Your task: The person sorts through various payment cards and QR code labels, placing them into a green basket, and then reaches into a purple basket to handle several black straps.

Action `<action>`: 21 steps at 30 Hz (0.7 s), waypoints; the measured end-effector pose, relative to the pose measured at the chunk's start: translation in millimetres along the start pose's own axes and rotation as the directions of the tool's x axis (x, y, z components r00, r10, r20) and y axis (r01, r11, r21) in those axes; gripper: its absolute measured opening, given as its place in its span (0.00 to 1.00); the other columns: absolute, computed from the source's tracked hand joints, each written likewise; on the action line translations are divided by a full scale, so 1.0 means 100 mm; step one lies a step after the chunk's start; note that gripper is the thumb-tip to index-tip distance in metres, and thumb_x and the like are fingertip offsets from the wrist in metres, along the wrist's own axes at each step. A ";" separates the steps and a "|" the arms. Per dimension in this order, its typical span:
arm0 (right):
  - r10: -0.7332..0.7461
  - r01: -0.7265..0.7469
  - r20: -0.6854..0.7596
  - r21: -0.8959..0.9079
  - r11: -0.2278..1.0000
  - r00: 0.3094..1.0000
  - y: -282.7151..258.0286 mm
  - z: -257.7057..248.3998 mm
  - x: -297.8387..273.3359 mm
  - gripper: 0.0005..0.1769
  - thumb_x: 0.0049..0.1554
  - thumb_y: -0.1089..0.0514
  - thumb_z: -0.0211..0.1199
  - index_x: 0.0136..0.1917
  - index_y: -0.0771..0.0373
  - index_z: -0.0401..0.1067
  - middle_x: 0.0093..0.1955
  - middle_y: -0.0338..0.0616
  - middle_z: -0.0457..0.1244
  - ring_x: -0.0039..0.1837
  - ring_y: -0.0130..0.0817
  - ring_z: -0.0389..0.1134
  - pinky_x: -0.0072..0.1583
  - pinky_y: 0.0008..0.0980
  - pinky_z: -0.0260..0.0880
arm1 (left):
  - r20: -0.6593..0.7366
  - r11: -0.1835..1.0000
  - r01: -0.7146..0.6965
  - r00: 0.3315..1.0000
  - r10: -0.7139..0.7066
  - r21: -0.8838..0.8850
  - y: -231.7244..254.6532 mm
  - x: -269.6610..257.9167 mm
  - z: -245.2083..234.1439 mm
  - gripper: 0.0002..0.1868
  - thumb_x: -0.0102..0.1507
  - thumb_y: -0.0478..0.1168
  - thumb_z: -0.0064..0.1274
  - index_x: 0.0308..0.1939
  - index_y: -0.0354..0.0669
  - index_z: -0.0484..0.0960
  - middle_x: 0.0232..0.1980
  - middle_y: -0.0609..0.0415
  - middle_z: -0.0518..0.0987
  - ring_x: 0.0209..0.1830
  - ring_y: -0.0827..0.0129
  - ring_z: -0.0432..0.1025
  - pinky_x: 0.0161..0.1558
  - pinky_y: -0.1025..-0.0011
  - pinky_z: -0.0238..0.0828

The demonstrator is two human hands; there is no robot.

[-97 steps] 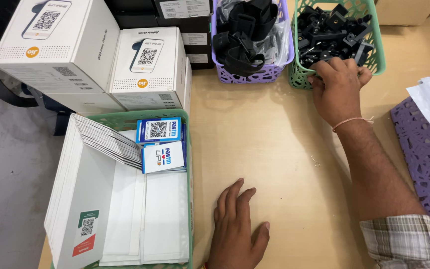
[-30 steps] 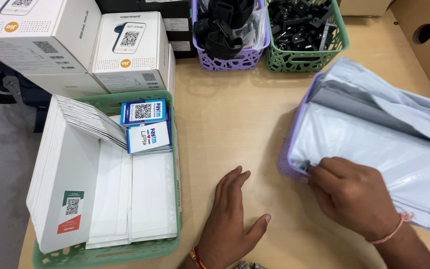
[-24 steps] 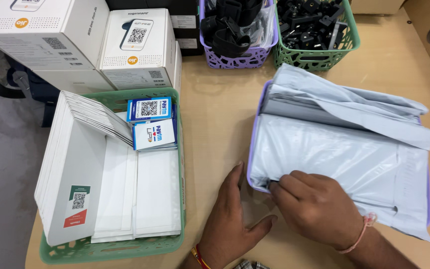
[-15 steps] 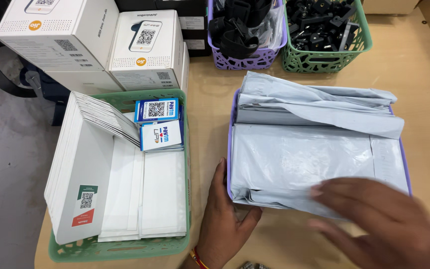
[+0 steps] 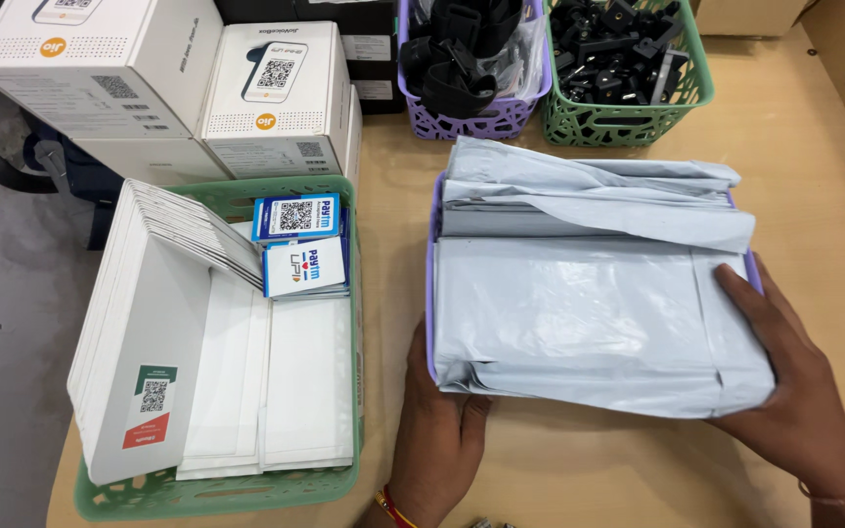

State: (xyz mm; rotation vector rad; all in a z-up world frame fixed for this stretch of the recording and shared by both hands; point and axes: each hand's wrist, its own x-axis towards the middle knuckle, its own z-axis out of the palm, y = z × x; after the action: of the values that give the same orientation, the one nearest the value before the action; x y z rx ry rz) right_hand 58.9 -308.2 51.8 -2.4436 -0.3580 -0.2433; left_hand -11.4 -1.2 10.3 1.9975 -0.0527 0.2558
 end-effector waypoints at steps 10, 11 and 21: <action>-0.119 0.119 -0.001 0.121 0.986 0.993 -0.17 0.29 0.49 0.64 0.30 0.60 0.81 0.79 0.55 0.59 0.82 0.52 0.53 0.75 0.45 0.62 0.70 0.41 0.66 | -0.306 0.978 0.107 0.939 -0.159 -0.180 -0.22 0.19 0.27 0.32 0.64 0.27 0.48 0.70 0.24 0.53 0.68 0.31 0.66 0.72 0.45 0.63 0.71 0.58 0.54; -0.137 0.136 0.005 0.113 0.984 0.991 -0.17 0.30 0.56 0.64 0.30 0.60 0.81 0.78 0.55 0.59 0.82 0.53 0.53 0.75 0.46 0.62 0.69 0.41 0.66 | -0.317 0.981 0.102 0.936 -0.151 -0.168 -0.23 0.22 0.28 0.31 0.65 0.27 0.48 0.69 0.24 0.54 0.68 0.31 0.66 0.72 0.45 0.64 0.71 0.57 0.54; -0.167 0.164 0.002 0.184 0.969 0.986 -0.22 0.38 0.78 0.63 0.31 0.59 0.82 0.78 0.55 0.58 0.81 0.52 0.52 0.75 0.45 0.62 0.70 0.40 0.66 | -0.354 0.971 0.185 0.907 -0.229 -0.154 -0.44 0.35 0.33 0.28 0.64 0.28 0.47 0.66 0.25 0.56 0.64 0.34 0.69 0.67 0.48 0.67 0.67 0.58 0.60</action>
State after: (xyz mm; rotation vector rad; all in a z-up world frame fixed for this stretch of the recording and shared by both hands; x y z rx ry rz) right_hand 129.2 -252.9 55.6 -2.2384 -0.5684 -0.2488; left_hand 34.7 -9.5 -34.9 1.7911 0.3766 0.4766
